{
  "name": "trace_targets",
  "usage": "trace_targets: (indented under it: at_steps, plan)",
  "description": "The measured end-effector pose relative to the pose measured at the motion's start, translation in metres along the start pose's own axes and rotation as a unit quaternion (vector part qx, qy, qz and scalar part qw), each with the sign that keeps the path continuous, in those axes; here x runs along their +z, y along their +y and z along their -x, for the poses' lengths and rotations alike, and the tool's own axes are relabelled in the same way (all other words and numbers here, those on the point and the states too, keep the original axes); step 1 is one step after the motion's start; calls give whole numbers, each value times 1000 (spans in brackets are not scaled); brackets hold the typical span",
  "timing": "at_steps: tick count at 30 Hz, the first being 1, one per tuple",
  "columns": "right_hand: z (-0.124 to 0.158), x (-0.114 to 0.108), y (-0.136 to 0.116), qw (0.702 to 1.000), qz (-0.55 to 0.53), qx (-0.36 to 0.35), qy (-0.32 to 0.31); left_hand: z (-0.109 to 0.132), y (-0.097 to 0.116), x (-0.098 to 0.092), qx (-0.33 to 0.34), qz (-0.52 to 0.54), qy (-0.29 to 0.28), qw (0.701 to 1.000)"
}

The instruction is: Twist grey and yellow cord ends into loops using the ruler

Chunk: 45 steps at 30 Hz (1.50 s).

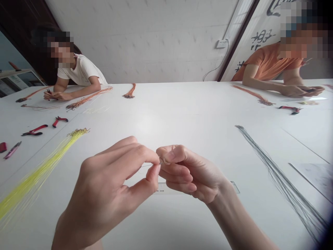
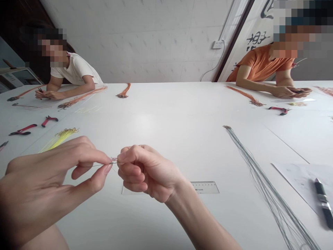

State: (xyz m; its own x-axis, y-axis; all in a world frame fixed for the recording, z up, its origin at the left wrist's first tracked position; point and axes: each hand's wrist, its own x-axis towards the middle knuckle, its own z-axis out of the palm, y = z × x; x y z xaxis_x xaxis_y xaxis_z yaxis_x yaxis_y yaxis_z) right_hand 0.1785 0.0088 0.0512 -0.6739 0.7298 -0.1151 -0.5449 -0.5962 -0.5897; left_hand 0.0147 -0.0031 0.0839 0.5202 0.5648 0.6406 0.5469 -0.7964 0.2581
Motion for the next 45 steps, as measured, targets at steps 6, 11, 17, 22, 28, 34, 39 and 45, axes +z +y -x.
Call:
trace_targets:
  at_steps: [6, 11, 17, 22, 28, 34, 39, 45]
  plan:
    - [0, 0, 0, 1000, 2, -3, 0, 1, -2, -1, -2, 7, -7, 1000]
    - [1, 2, 1, 1000, 15, -14, 18, -2, -2, 1, 1, 2, -6, 1000]
    - [2, 3, 0, 998, 34, -23, 39, -2, -2, 1, 2, -4, -4, 1000]
    - [2, 4, 0, 996, 58, -31, 54, -1, -3, 1, 0, -22, -13, 1000]
    - [2, 5, -1, 991, 100, -60, 69, 0, -5, 4, -9, -33, -4, 999]
    - [3, 5, 3, 956, 214, -156, 121, -3, -9, 5, -18, -46, 1, 999]
    - [1, 6, 7, 892, 340, -220, 200, -5, -17, 11, -38, -43, -12, 998]
    - [-5, 2, 9, 827, 429, -263, 252, -7, -24, 18, -80, -16, -58, 995]
